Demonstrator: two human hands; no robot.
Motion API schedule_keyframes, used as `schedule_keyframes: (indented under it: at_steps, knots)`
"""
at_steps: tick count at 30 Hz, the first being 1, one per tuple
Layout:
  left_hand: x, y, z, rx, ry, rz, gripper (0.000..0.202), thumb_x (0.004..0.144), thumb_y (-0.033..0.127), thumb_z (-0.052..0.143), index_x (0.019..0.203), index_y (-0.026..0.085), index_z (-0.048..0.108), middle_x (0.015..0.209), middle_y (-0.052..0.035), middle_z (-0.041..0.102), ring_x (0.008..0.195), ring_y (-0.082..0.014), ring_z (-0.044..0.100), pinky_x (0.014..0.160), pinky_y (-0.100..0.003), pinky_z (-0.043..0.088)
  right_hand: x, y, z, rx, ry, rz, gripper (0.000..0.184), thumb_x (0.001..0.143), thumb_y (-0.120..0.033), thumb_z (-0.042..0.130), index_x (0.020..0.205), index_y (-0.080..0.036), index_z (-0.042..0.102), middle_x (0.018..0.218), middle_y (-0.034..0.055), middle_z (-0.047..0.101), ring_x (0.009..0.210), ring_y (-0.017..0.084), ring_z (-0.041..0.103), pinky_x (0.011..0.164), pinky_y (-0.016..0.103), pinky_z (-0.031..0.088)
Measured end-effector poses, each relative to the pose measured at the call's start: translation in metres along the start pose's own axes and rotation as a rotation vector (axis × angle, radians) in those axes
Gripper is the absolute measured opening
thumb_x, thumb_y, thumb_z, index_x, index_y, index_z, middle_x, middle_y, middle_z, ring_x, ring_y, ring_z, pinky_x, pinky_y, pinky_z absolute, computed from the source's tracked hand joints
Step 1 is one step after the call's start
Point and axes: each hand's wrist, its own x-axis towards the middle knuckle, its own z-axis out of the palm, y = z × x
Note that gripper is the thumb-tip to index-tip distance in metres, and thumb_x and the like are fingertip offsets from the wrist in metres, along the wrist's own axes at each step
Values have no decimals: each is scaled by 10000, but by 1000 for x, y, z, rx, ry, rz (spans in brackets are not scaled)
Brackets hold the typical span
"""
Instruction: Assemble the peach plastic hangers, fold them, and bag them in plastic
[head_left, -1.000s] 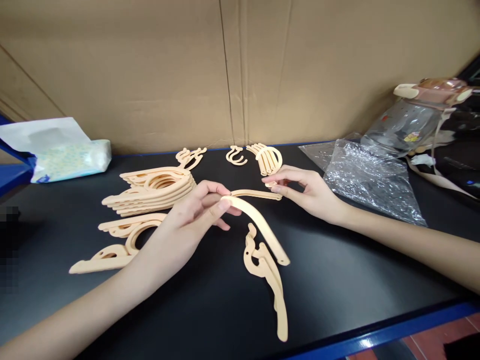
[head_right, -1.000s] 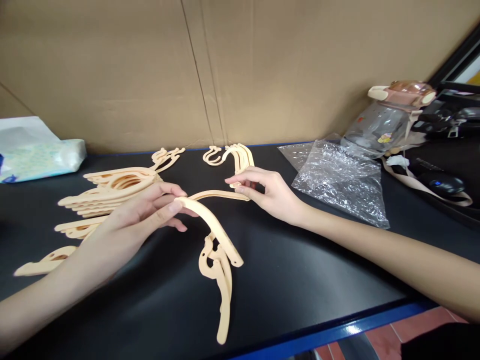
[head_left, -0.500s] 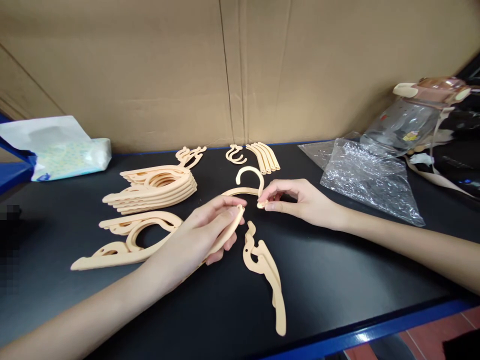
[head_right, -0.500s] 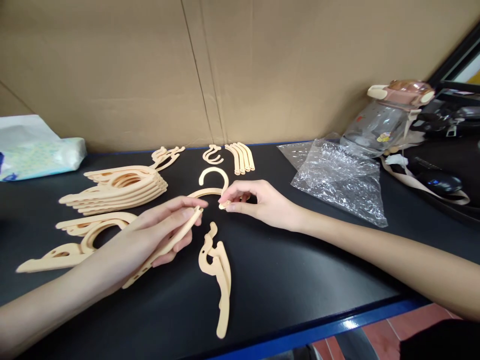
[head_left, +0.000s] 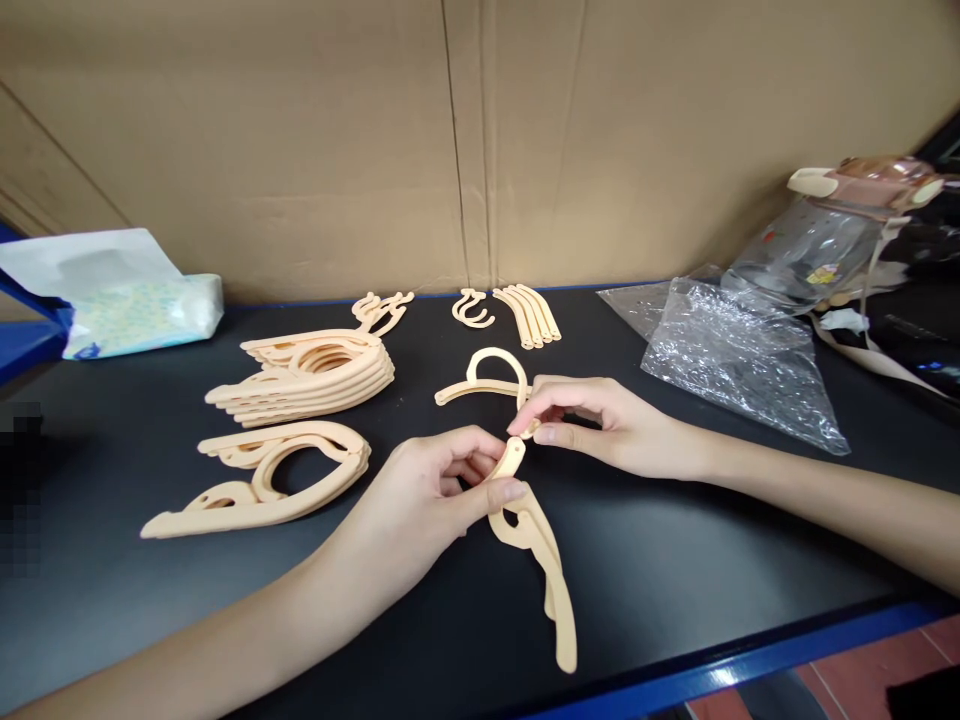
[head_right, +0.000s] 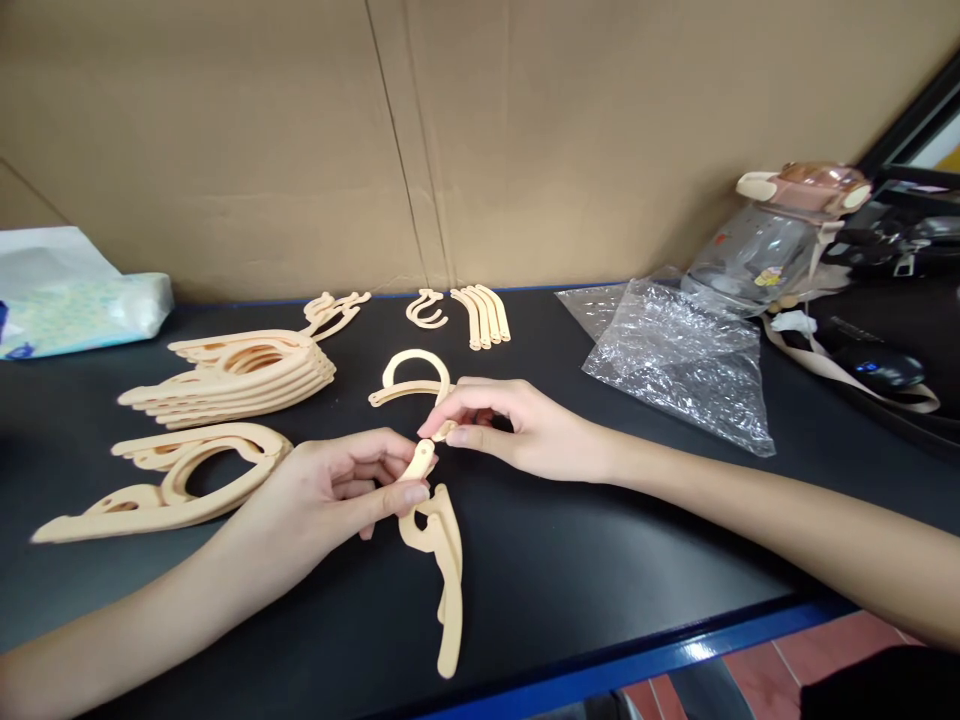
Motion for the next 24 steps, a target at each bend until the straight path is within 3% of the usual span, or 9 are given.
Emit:
schedule_keyframes:
  at_steps: [7, 15, 24]
  knots:
    - [-2, 1, -3, -49, -130, -56, 230, 908, 383, 621, 865, 162, 669, 716, 18, 696, 475, -47, 551, 414, -144, 339, 0, 2, 5, 125, -64, 65, 105, 956, -231, 573, 984, -160, 645, 919, 11, 679, 820, 104, 618, 751, 249, 487]
    - [3, 0, -6, -100, -173, -27, 235, 922, 388, 603, 841, 168, 625, 643, 37, 672, 401, -30, 467, 362, -133, 296, 2, 4, 4, 311, 58, 153, 68, 865, -215, 690, 894, -154, 692, 860, 1, 708, 769, 102, 650, 762, 266, 530]
    - [4, -1, -7, -83, -192, -32, 216, 918, 383, 589, 960, 174, 627, 634, 48, 643, 412, -41, 465, 358, -137, 292, 0, 11, 5, 396, 118, 185, 142, 783, -290, 782, 834, -168, 728, 826, 3, 740, 745, 111, 672, 752, 282, 554]
